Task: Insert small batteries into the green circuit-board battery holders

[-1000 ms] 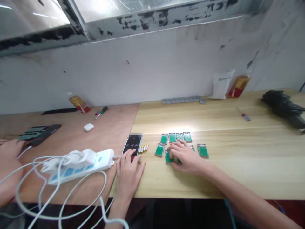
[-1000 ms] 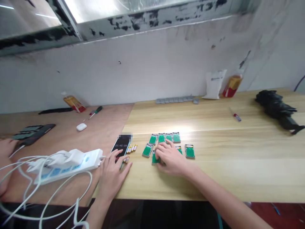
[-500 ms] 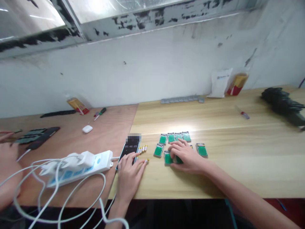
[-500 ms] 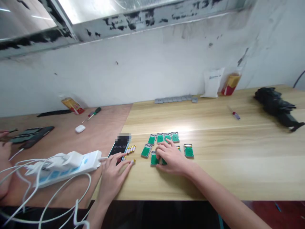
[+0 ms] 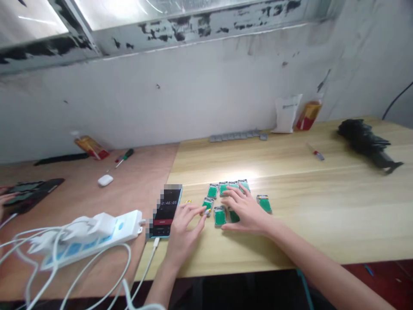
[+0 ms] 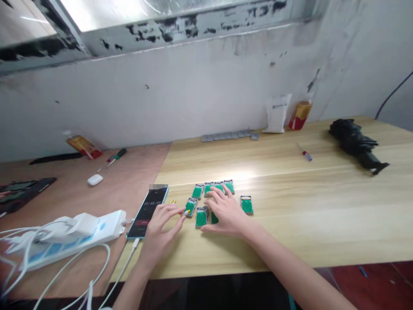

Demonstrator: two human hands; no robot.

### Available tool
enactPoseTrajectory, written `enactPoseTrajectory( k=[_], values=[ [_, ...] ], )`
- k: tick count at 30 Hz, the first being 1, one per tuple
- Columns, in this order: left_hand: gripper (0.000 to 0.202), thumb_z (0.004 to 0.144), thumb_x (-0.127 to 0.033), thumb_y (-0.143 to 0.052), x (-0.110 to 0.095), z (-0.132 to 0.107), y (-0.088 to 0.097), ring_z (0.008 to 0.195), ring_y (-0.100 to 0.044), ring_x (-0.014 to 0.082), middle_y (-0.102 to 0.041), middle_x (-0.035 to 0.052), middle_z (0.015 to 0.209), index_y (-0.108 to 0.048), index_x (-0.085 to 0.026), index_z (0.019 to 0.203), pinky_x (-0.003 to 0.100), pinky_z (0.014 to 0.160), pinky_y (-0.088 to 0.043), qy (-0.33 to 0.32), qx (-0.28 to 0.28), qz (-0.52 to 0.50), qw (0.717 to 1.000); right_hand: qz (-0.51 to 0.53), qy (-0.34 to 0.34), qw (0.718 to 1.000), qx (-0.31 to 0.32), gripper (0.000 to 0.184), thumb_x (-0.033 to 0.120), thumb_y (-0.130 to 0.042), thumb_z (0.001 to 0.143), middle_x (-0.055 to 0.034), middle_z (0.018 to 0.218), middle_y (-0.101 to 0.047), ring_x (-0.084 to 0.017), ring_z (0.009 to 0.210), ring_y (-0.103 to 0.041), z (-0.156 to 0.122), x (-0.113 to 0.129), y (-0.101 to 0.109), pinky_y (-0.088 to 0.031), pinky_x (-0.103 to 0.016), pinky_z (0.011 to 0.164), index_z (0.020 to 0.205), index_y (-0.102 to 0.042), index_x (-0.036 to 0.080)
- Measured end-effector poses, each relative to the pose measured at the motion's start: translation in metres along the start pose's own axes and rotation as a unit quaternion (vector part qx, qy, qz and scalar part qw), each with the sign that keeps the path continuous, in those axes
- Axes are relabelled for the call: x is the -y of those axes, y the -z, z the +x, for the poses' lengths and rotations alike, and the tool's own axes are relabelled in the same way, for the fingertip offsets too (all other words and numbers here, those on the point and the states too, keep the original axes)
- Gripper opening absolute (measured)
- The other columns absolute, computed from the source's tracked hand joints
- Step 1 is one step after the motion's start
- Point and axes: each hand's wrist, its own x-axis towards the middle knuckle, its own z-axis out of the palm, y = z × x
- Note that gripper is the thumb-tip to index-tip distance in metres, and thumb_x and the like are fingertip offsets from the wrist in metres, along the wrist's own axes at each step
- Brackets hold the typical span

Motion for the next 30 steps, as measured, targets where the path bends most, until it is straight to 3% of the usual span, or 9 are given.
enactPoseTrajectory(
  k=[6,14,20,25,30],
  values=[
    [0.025,0.093,-0.021,-0.055,-0.002,0.010,-0.017,0.103,-0.054,0.0214,-0.063,0.0055,0.101,-0.063,-0.022,0.117,0.037,0.091,-0.046,-0.004,0.058,0.017,0.998,-0.001,-0.003,1.000,0.003,0.046,0.057,-0.062,0.082,-0.0115,0.133,-0.055,-0.030,0.136,-0.036,0.000,0.004,0.000,-0.014,-0.055,0.117,0.111,-0.060,0.021],
    [0.034,0.090,-0.013,-0.049,-0.004,0.014,-0.025,0.104,-0.050,0.0257,-0.060,0.0078,0.101,-0.060,-0.022,0.122,0.044,0.093,-0.043,-0.083,0.182,0.176,0.964,-0.001,0.001,1.000,0.006,0.049,0.058,-0.061,0.082,-0.0125,0.130,-0.057,-0.032,0.136,-0.037,0.000,0.003,-0.004,-0.015,-0.057,0.116,0.112,-0.059,0.020],
    [0.030,0.093,-0.013,-0.045,0.000,0.015,-0.017,0.103,-0.050,0.0251,-0.062,0.0067,0.101,-0.060,-0.022,0.118,0.044,0.093,-0.042,-0.064,0.190,0.152,0.968,0.012,0.000,1.000,0.012,0.047,0.057,-0.062,0.082,-0.0118,0.130,-0.057,-0.031,0.136,-0.036,0.000,0.004,-0.001,-0.015,-0.057,0.116,0.111,-0.060,0.020],
    [0.023,0.097,-0.020,-0.047,0.000,0.017,-0.016,0.103,-0.053,0.0229,-0.064,0.0061,0.104,-0.058,-0.022,0.117,0.040,0.091,-0.043,-0.036,0.145,0.067,0.986,0.023,-0.004,1.000,0.015,0.051,0.056,-0.066,0.079,-0.0114,0.132,-0.056,-0.032,0.137,-0.034,0.000,0.003,0.001,-0.014,-0.058,0.116,0.116,-0.058,0.021],
    [0.012,0.095,-0.021,-0.053,0.000,0.021,-0.019,0.101,-0.053,0.0224,-0.066,0.0046,0.097,-0.064,-0.021,0.098,0.040,0.090,-0.044,-0.051,0.144,0.054,0.987,0.026,-0.011,1.000,0.010,0.049,0.057,-0.066,0.079,-0.0107,0.132,-0.056,-0.032,0.137,-0.035,0.000,0.002,0.001,-0.014,-0.058,0.116,0.111,-0.061,0.021]
  ],
)
